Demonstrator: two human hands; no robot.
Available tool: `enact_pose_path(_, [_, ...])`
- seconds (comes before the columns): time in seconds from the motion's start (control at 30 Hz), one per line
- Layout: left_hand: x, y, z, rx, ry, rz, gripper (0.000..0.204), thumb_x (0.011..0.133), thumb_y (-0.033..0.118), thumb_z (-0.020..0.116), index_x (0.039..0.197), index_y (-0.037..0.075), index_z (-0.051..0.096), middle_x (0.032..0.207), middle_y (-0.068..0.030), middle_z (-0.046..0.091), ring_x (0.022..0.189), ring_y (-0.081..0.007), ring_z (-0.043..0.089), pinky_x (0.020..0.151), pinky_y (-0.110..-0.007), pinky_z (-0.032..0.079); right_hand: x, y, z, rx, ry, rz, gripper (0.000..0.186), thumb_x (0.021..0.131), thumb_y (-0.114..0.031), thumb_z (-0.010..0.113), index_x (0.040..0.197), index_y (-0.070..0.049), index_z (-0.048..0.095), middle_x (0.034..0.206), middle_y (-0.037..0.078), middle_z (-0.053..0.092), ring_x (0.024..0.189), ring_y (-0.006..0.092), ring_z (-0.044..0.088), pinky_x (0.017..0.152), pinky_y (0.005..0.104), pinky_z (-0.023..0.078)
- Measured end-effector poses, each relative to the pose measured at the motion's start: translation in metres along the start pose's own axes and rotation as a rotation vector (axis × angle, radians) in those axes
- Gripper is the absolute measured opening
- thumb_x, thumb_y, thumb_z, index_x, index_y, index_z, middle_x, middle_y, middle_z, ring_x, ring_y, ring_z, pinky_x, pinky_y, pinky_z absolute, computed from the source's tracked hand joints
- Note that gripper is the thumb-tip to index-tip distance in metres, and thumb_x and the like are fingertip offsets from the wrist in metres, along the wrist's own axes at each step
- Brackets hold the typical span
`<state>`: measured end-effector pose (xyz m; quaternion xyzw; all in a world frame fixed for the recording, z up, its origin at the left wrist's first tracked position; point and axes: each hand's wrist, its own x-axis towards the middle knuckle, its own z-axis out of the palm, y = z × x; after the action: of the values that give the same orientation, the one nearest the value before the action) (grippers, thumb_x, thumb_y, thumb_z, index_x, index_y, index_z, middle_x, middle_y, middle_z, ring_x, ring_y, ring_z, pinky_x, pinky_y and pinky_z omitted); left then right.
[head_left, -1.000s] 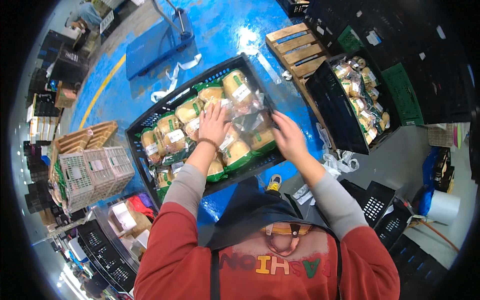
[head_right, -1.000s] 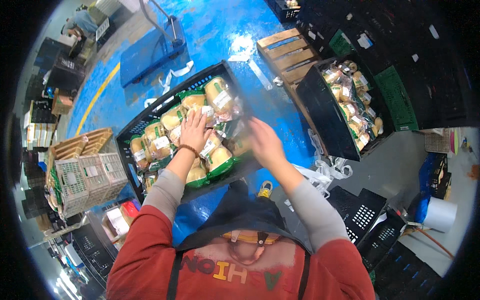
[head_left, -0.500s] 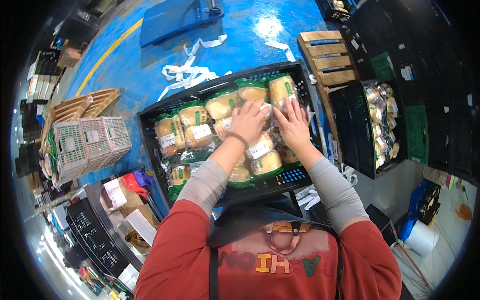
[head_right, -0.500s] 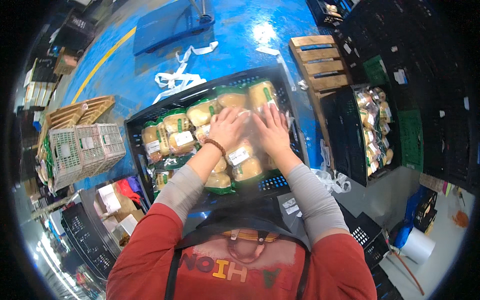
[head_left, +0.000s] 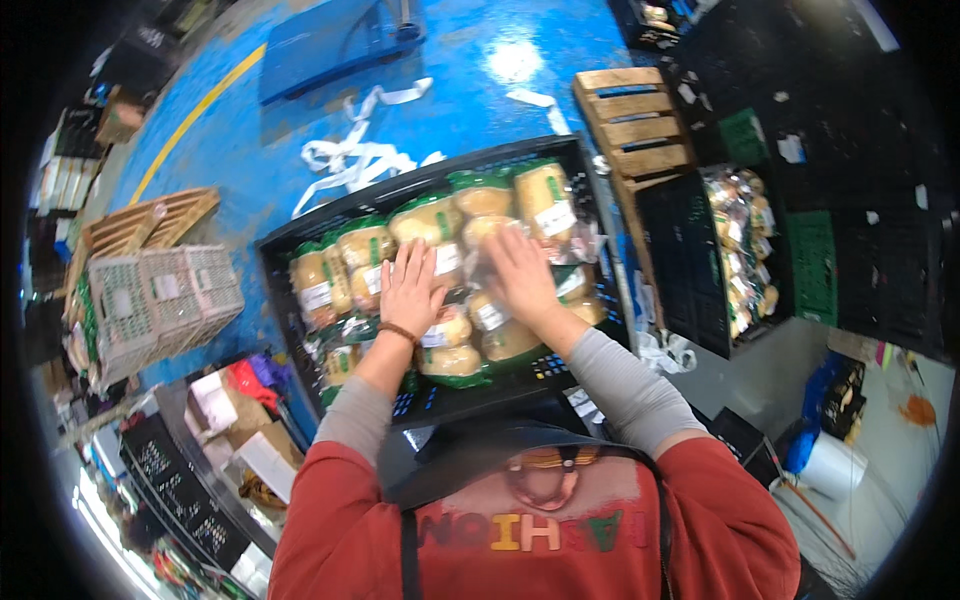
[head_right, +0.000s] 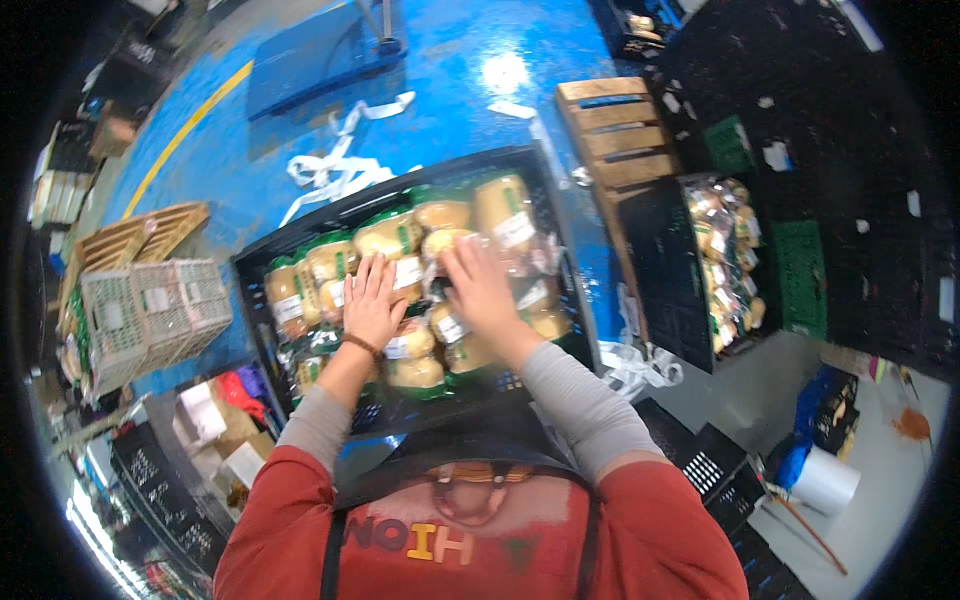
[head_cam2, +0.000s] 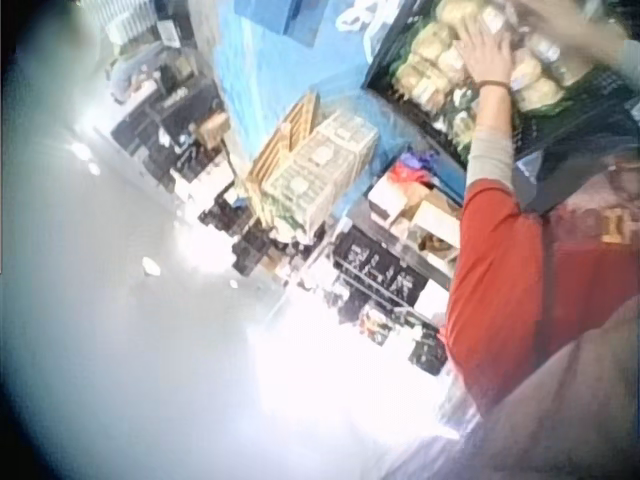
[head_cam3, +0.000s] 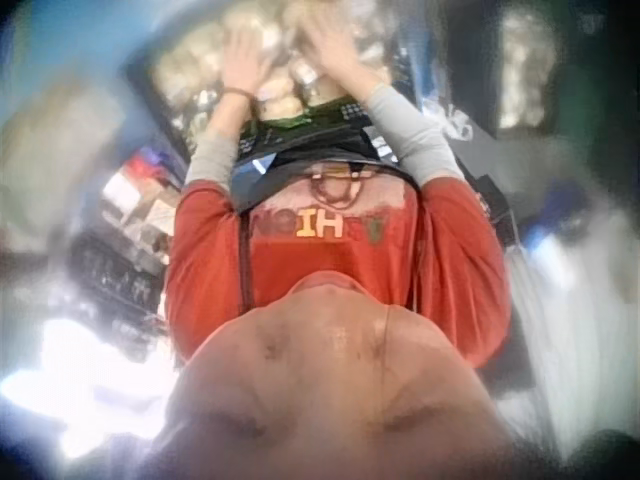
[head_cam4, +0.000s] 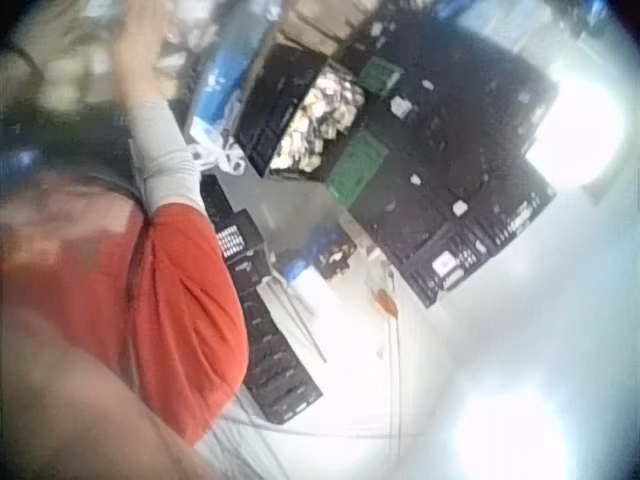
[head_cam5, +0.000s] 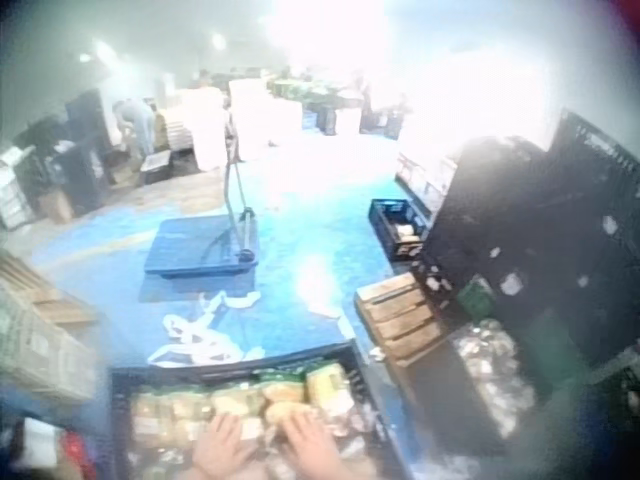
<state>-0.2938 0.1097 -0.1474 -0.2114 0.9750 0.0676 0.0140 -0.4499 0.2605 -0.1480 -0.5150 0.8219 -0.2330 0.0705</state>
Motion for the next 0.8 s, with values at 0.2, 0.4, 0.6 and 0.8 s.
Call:
enact_pose_path(0.2, [-0.012,-0.03,-0.002,-0.202,-0.069,-0.183,0.07,0.079,0.04,0.059,0.137,0.013,0.032,0.146,-0.006,0.025,0.129,-0.0278,0.032,0.108,-0.047,0.018,-0.003,0.011,-0.008,0.078,-0.03,-0.047,0.064,0.072,-0.016,0.067,0.13,-0.007,0.042,0.138,0.016,0.036,0.126,0.0336,0.036,0.102,0.0443,0.031])
enact_pose_path(0.4, [-0.05,-0.06,-0.029,-0.052,-0.174,-0.298,0.061,0.078,0.033,0.062,0.132,0.012,0.041,0.145,-0.0063,0.028,0.134,-0.0254,0.025,0.107,-0.046,0.022,-0.013,0.008,-0.04,0.142,0.012,-0.113,0.032,0.074,-0.013,0.064,0.104,-0.003,0.06,0.117,0.016,0.054,0.112,0.034,0.049,0.093,0.0393,0.042])
enact_pose_path(0.6, [-0.112,-0.129,-0.075,0.019,0.286,-0.434,0.069,0.068,0.023,0.07,0.127,0.0,0.043,0.136,-0.0225,0.036,0.124,-0.0404,0.034,0.102,-0.046,0.028,-0.081,0.041,-0.09,0.059,0.295,0.328,0.049,0.07,-0.001,0.063,0.117,0.0,0.051,0.12,0.017,0.051,0.111,0.0347,0.048,0.094,0.0393,0.038])
enact_pose_path(0.8, [-0.16,-0.179,-0.026,-0.997,0.234,-0.859,0.044,0.078,0.008,0.063,0.119,0.001,0.047,0.081,-0.0008,0.056,0.07,-0.0113,0.054,0.066,-0.026,0.046,-0.132,0.1,-0.071,0.501,0.094,0.758,0.041,0.075,-0.01,0.066,0.113,0.002,0.055,0.099,0.01,0.062,0.089,0.0169,0.058,0.081,0.0288,0.045])
